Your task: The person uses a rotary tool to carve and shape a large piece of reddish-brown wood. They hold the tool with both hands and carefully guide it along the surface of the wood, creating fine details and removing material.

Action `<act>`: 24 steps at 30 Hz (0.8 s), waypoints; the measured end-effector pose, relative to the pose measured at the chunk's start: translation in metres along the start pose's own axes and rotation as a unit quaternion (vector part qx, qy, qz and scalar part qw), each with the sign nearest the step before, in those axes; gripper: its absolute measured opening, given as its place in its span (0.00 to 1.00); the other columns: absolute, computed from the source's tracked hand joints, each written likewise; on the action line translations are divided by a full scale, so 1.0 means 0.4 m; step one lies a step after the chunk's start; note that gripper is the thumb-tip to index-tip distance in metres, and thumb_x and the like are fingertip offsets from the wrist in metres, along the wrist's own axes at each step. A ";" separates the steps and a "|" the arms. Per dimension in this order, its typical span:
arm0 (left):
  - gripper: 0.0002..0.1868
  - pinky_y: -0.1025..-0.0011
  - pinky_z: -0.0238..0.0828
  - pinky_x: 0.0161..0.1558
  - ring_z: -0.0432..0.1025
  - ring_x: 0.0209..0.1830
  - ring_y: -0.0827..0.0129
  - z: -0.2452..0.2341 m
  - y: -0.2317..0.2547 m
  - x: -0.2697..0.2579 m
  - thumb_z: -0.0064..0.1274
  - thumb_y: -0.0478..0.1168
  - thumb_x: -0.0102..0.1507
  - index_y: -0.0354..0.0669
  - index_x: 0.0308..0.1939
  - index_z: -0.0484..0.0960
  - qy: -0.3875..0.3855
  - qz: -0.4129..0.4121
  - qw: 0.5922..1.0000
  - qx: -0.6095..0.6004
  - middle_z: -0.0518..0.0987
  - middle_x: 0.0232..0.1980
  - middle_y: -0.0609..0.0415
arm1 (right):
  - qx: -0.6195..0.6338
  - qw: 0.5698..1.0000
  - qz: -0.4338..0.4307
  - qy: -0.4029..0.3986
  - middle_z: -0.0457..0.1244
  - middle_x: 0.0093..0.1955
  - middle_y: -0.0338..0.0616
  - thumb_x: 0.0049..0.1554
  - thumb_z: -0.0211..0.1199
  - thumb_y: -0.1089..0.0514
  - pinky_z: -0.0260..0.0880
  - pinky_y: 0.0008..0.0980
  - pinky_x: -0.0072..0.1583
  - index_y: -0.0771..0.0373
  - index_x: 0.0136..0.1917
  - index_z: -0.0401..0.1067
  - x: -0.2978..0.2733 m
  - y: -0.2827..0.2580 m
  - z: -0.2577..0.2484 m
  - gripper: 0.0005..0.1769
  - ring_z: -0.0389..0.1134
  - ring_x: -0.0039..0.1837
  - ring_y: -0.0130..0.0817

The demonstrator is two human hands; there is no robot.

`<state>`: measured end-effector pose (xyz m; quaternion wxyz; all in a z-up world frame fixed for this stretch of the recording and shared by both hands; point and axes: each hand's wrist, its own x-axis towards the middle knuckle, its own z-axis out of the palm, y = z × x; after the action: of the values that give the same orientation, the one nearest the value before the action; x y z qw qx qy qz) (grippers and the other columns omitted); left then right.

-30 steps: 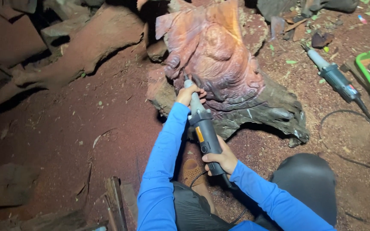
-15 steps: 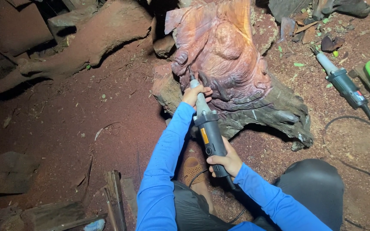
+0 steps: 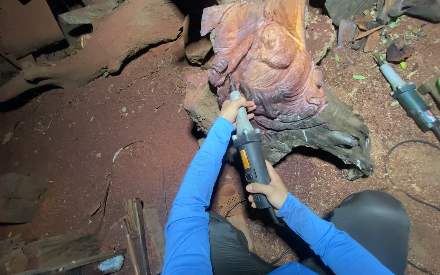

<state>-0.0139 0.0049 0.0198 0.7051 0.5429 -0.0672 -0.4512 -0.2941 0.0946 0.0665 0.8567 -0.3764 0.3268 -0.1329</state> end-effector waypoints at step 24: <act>0.36 0.32 0.75 0.52 0.76 0.55 0.34 0.025 0.068 -0.016 0.58 0.28 0.53 0.13 0.62 0.63 -0.003 -0.056 0.998 0.030 0.79 0.50 0.22 | 0.026 1.000 -0.014 0.005 0.60 0.40 0.62 0.41 0.70 0.74 0.75 0.51 0.28 0.48 0.73 0.64 0.028 0.002 0.047 0.49 0.70 0.30 0.58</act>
<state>-0.0081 0.0024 0.0489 0.6616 0.5658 -0.0521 -0.4893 -0.2732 0.1002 0.0700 0.8627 -0.3577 0.3220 -0.1551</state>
